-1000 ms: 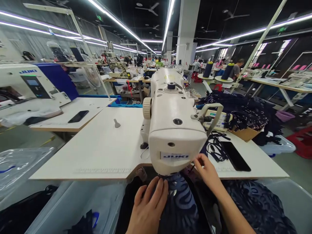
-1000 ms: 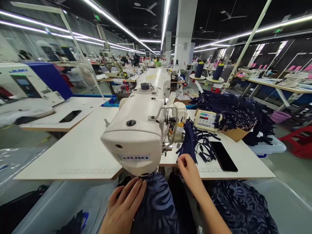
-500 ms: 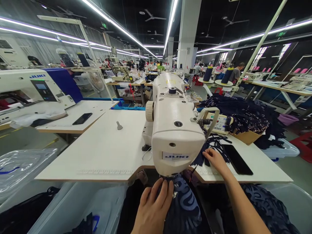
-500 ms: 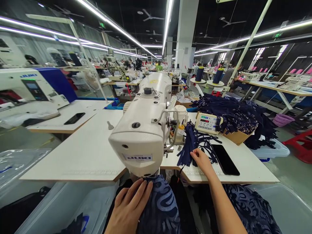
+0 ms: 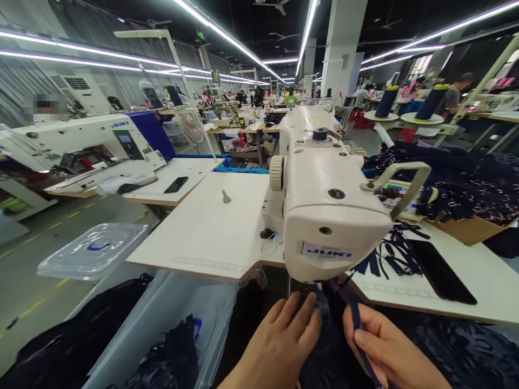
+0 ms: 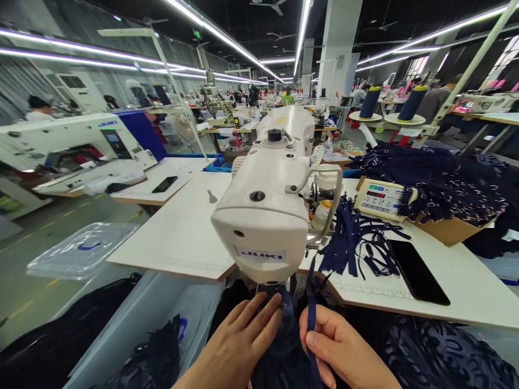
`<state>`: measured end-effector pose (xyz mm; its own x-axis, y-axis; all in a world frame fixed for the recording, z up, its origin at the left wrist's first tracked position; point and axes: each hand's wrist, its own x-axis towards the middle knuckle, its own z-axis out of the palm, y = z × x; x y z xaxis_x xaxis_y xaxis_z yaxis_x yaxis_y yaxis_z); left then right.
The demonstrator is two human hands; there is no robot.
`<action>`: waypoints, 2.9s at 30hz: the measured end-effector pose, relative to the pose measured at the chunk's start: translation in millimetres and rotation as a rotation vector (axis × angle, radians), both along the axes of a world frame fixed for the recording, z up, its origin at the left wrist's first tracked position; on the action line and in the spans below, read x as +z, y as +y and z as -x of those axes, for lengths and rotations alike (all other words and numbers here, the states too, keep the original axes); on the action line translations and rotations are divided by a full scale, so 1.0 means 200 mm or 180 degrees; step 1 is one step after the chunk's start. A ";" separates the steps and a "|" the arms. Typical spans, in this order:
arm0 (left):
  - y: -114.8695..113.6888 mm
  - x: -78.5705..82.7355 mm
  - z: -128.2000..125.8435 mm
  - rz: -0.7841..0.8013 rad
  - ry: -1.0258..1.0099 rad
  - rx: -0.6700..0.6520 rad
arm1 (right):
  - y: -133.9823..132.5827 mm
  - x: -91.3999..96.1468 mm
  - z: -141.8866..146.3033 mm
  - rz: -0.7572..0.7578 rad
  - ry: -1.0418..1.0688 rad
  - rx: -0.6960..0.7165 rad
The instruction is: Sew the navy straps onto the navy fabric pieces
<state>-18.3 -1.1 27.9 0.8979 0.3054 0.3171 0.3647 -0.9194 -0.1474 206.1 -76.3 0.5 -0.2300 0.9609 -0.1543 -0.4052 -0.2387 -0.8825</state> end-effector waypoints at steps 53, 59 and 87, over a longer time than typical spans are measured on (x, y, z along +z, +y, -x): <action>0.04 -0.03 -0.01 0.0182 -0.0294 -0.0425 | 0.24 -0.03 0.06 0.0035 -0.2382 -0.1347; 0.03 -0.03 -0.03 0.0097 -0.0466 -0.0409 | 0.25 -0.04 0.06 0.0163 -0.2370 -0.1269; -0.08 -0.14 -0.21 -0.0898 -0.0825 0.0676 | 0.48 0.02 0.01 -0.1778 -0.3715 -0.1570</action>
